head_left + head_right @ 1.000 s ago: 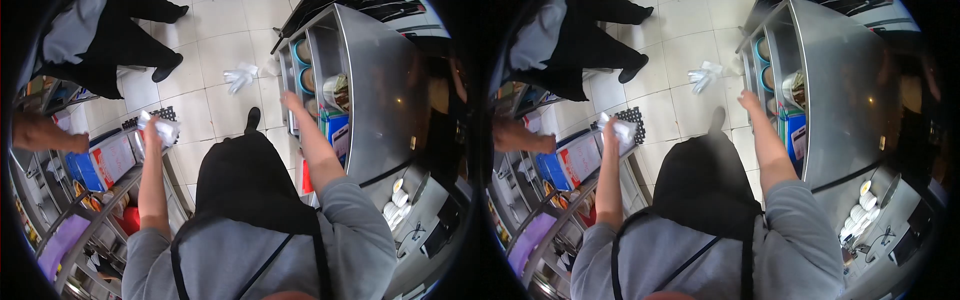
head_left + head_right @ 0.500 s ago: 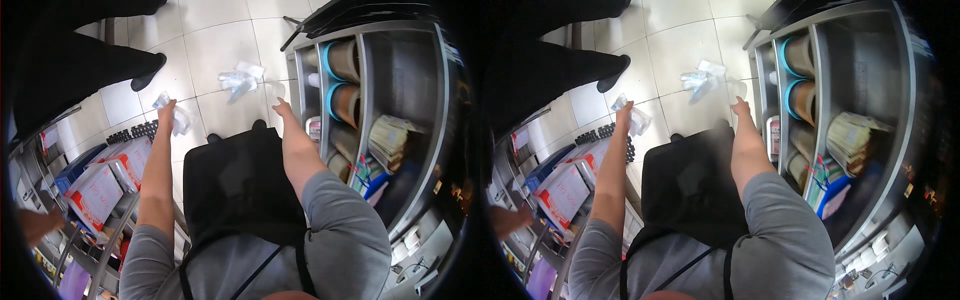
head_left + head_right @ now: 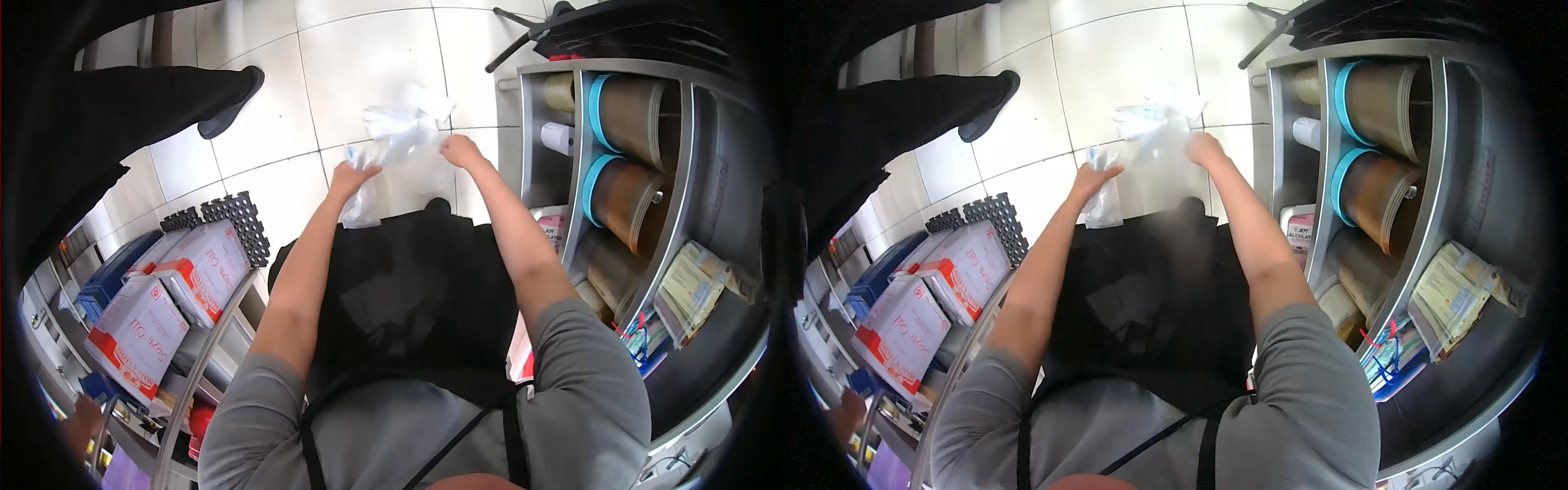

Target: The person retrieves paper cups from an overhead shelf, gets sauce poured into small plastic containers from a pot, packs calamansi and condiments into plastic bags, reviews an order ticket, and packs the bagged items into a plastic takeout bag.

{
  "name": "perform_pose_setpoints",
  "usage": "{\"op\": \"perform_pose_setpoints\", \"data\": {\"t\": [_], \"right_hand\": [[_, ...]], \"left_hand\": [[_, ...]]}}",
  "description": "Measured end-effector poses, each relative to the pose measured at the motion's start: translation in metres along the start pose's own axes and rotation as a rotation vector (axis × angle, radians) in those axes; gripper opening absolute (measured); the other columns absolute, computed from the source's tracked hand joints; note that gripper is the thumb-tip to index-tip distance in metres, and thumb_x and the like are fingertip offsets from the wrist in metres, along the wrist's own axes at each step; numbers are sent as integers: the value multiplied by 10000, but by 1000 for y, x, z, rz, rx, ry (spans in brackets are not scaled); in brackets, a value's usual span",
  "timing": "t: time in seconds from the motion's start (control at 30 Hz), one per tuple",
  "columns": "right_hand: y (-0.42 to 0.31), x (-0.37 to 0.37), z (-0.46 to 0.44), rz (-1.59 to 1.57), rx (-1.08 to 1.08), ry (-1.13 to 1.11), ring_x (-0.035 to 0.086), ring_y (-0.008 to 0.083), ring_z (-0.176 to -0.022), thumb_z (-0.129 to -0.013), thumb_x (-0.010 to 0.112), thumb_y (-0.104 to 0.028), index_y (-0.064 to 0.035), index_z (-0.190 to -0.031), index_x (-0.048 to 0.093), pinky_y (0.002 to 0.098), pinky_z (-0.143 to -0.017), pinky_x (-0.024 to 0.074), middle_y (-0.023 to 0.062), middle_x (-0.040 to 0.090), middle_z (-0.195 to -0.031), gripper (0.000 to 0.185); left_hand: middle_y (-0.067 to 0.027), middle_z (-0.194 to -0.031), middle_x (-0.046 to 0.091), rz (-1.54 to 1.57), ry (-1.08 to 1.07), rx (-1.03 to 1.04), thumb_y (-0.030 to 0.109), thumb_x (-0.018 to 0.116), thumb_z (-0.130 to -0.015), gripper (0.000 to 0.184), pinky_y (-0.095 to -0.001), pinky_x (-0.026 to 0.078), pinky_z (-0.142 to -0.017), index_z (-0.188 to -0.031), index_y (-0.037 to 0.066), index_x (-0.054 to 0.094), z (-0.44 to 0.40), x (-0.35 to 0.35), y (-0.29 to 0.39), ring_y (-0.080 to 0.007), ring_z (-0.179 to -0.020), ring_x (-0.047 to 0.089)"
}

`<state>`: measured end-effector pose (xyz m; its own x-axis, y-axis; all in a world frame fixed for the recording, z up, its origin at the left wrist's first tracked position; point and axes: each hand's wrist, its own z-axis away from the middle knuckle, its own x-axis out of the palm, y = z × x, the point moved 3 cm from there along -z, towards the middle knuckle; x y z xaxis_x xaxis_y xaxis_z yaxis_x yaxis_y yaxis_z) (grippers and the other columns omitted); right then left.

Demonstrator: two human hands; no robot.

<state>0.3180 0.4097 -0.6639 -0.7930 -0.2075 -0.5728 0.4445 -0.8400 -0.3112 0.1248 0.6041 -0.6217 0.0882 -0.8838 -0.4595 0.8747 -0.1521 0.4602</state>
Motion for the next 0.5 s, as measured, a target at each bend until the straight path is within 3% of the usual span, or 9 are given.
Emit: {"op": "perform_pose_setpoints", "data": {"t": [0.07, 0.13, 0.2, 0.23, 0.3, 0.33, 0.4, 0.47, 0.5], "right_hand": [[-44, -15, -8, -97, -383, 56, 581, 268, -823, -749, 537, -234, -82, -888, 643, 340, -715, 454, 135, 618, -887, 231], [-66, -16, -39, -296, -456, 30, 569, 315, -846, -742, 533, -252, -122, -1008, 610, 357, -775, 449, 212, 575, -978, 306], [-106, -40, -30, -850, -359, -288, 516, 293, -998, -707, 598, -247, -148, -1134, 536, 327, -845, 414, 195, 510, -1128, 442], [-107, -41, -43, -842, -372, -280, 516, 293, -998, -707, 598, -247, -148, -1134, 536, 327, -845, 414, 195, 510, -1128, 442], [-112, -45, -75, -638, -550, -95, 381, 287, -1162, -723, 617, -260, -202, -1312, 302, 411, -959, 304, 169, 336, -1306, 670], [-113, -30, -81, -632, -563, -86, 381, 287, -1162, -723, 617, -260, -202, -1312, 302, 411, -959, 304, 169, 336, -1306, 670], [-104, 14, -87, 527, -256, 128, 239, 301, -1249, -692, 656, -272, -227, -1360, 91, 566, -972, 162, 157, 270, -1345, 876], [-87, 75, -122, 700, -279, 194, 171, 311, -1275, -729, 615, -219, -252, -1358, -8, 659, -923, 71, 142, 222, -1369, 886], [-83, 98, -138, 704, -348, 348, 232, 307, -1247, -748, 573, -182, -238, -1359, 31, 636, -938, 99, 137, 290, -1332, 818]], "left_hand": [[-194, -817, 611, 61, 142, -34, 436, 723, -539, 640, -353, 460, -701, -887, -79, 572, -20, -6, 7, -281, -776, 595], [-205, -827, 610, -51, 168, -97, 375, 722, -536, 533, -350, 472, -684, -815, -60, 592, -45, -43, 6, -285, -767, 604], [-201, -842, 611, -206, 311, -115, 200, 624, -568, 336, -353, 486, -694, -819, -23, 601, -71, -71, -5, -305, -780, 607], [-205, -868, 607, -265, 356, -133, 175, 593, -584, 316, -357, 478, -741, -834, -18, 602, -85, -87, -11, -318, -831, 595], [-220, -928, 588, -328, 467, -134, 149, 550, -609, 311, -370, 452, -796, -875, -4, 597, -88, -121, -10, -329, -894, 572], [-221, -937, 586, -277, 502, -142, 154, 553, -607, 322, -370, 449, -802, -884, -4, 593, -94, -136, -17, -329, -908, 566], [-208, -907, 598, -245, 586, -139, 189, 576, -597, 348, -360, 450, -797, -885, -6, 594, -102, -158, -33, -320, -888, 577], [-204, -863, 607, -131, 631, -76, 197, 579, -599, 336, -356, 459, -751, -856, -18, 596, -108, -170, -55, -312, -835, 593], [-204, -863, 607, -128, 643, -73, 197, 579, -599, 336, -356, 459, -751, -856, -18, 596, -108, -168, -61, -312, -835, 593]]}}
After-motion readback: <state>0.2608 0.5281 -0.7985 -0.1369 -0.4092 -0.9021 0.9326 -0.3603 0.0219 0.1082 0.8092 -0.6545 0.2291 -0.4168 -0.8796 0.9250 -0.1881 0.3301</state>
